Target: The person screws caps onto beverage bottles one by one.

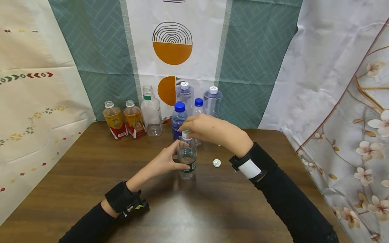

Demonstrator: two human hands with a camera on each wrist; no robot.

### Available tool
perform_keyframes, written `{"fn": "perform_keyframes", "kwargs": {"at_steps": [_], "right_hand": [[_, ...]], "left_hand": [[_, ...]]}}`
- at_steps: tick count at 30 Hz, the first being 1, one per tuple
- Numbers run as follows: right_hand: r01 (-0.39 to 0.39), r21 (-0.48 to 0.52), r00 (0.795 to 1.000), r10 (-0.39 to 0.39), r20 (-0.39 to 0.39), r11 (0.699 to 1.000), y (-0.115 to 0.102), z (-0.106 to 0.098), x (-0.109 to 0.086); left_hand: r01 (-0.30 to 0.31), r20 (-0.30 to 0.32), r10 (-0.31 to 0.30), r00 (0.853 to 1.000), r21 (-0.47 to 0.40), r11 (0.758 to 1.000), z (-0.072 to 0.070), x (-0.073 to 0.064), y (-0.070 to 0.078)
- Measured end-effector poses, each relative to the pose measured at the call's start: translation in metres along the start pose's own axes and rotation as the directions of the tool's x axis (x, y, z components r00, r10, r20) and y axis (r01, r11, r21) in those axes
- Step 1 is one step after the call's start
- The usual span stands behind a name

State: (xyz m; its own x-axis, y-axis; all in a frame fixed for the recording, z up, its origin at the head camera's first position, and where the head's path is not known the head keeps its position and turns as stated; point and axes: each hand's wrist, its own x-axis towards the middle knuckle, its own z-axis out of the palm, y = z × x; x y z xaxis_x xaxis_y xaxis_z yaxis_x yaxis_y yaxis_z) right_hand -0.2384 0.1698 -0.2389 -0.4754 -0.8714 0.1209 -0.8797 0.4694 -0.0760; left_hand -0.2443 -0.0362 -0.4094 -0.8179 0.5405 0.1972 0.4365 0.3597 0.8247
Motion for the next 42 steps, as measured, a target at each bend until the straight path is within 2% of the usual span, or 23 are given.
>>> {"fn": "perform_keyframes", "kwargs": {"at_steps": [6,10,14,20,24,33,42], "right_hand": [[-0.07,-0.051,0.997,0.068,-0.025,0.996,-0.007,0.002,0.005],[-0.096,-0.041,0.995,0.095,-0.024,0.995,-0.008,0.002,0.003],[-0.072,-0.016,0.997,0.071,-0.024,0.997,-0.002,0.001,-0.002],[0.065,-0.007,0.998,-0.064,0.02,0.998,0.006,-0.004,-0.006],[0.105,-0.013,0.994,-0.104,0.041,0.994,0.007,-0.008,-0.006],[0.116,-0.054,0.993,-0.116,0.003,0.992,0.004,-0.006,-0.001],[0.03,-0.098,0.999,-0.031,-0.014,0.995,-0.006,-0.005,0.002]], "left_hand": [[0.001,-0.005,-0.001,1.0,0.004,1.0,0.0,0.0,0.0],[-0.005,-0.004,0.005,1.0,0.01,1.0,0.0,0.001,-0.001],[-0.003,0.002,0.003,1.0,-0.002,1.0,0.0,0.001,-0.001],[0.001,0.006,-0.001,1.0,-0.01,1.0,0.0,0.001,-0.001],[0.006,0.008,-0.006,1.0,-0.014,1.0,0.001,0.0,0.0],[-0.009,0.002,0.009,1.0,0.009,1.0,0.001,0.001,-0.002],[-0.006,-0.002,0.006,1.0,0.019,1.0,0.001,0.001,-0.003]]}}
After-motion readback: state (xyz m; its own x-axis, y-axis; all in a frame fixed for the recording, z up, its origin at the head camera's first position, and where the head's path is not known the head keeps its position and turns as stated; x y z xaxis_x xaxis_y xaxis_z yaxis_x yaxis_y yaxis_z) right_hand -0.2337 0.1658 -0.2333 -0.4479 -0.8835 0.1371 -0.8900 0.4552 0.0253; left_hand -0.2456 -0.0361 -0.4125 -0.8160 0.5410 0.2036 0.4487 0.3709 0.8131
